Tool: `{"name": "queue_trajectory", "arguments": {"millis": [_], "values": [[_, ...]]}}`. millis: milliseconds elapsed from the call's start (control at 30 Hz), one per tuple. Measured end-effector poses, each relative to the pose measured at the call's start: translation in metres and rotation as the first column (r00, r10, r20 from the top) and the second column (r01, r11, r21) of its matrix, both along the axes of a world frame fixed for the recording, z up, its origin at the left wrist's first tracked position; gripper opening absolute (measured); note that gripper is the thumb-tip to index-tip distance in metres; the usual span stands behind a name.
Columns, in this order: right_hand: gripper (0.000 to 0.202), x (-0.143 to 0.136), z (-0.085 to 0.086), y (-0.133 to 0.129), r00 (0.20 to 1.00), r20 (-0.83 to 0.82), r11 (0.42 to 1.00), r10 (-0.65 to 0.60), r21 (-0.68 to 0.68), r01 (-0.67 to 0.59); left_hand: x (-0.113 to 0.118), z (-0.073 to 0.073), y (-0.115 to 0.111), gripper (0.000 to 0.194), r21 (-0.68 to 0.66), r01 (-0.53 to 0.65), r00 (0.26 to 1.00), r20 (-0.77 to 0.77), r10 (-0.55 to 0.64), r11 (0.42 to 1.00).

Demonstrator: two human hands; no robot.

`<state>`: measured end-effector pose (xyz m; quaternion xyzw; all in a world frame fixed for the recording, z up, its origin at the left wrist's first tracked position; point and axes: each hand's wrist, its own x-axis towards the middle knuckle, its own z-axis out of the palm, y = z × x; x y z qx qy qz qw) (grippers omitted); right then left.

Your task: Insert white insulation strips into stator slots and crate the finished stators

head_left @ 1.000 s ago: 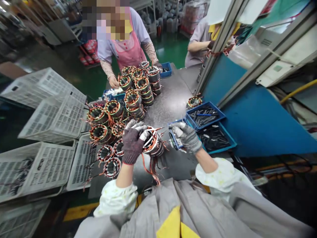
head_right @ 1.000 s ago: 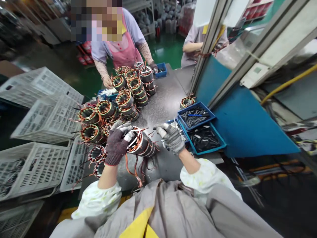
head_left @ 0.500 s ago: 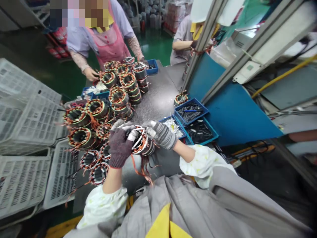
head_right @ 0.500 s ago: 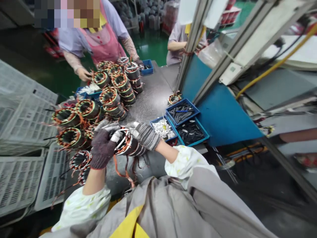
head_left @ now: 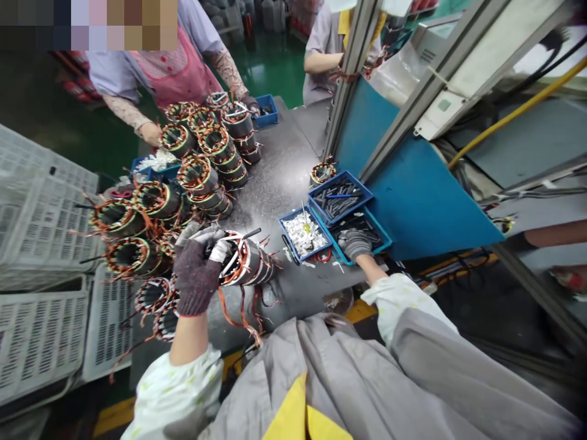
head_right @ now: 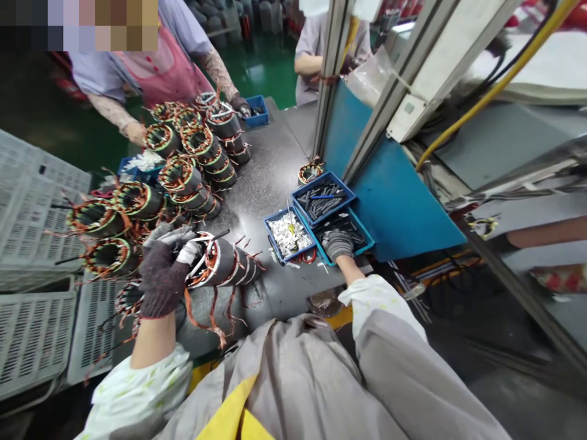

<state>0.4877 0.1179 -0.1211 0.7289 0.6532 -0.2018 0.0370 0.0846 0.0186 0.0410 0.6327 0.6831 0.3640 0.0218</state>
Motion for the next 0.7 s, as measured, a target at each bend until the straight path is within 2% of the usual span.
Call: {"name": "queue_trajectory", "arguments": {"millis": [67, 133, 200, 267, 333, 433, 567, 700], "values": [[0.029, 0.0, 0.003, -0.006, 0.989, -0.127, 0.994, -0.07, 0.071, 0.08, 0.002, 0.001, -0.001, 0.025, -0.003, 0.009, 1.0, -0.004, -0.009, 1.0], [0.032, -0.009, 0.012, -0.01, 0.917, -0.378, 0.974, -0.129, 0.124, 0.189, 0.002, 0.001, -0.001, 0.026, 0.003, 0.028, 1.0, -0.007, -0.028, 1.0], [0.031, -0.034, 0.028, -0.015, 0.794, -0.605, 0.959, -0.066, 0.181, 0.218, 0.001, 0.0, 0.0, 0.025, 0.026, 0.042, 0.999, -0.003, -0.042, 0.999], [0.027, -0.073, 0.047, -0.021, 0.693, -0.715, 0.944, 0.094, 0.285, 0.166, -0.001, -0.002, 0.001, 0.023, 0.053, 0.05, 0.999, 0.006, -0.051, 0.997], [0.024, -0.114, 0.064, -0.026, 0.614, -0.757, 0.931, 0.224, 0.353, 0.096, -0.002, -0.003, 0.001, 0.022, 0.067, 0.055, 0.998, 0.019, -0.056, 0.996], [0.02, -0.157, 0.077, -0.023, 0.539, -0.792, 0.938, 0.286, 0.345, 0.009, -0.004, -0.004, 0.002, 0.021, 0.068, 0.078, 0.996, 0.044, -0.081, 0.995], [0.019, -0.164, 0.078, -0.007, 0.543, -0.796, 0.961, 0.268, 0.264, -0.088, -0.006, -0.006, 0.004, 0.02, 0.088, 0.106, 0.992, 0.057, -0.112, 0.99], [0.022, -0.159, 0.078, 0.007, 0.465, -0.831, 0.947, 0.305, 0.211, -0.244, -0.006, -0.005, 0.005, 0.02, 0.086, 0.112, 0.991, 0.066, -0.118, 0.99]]}}
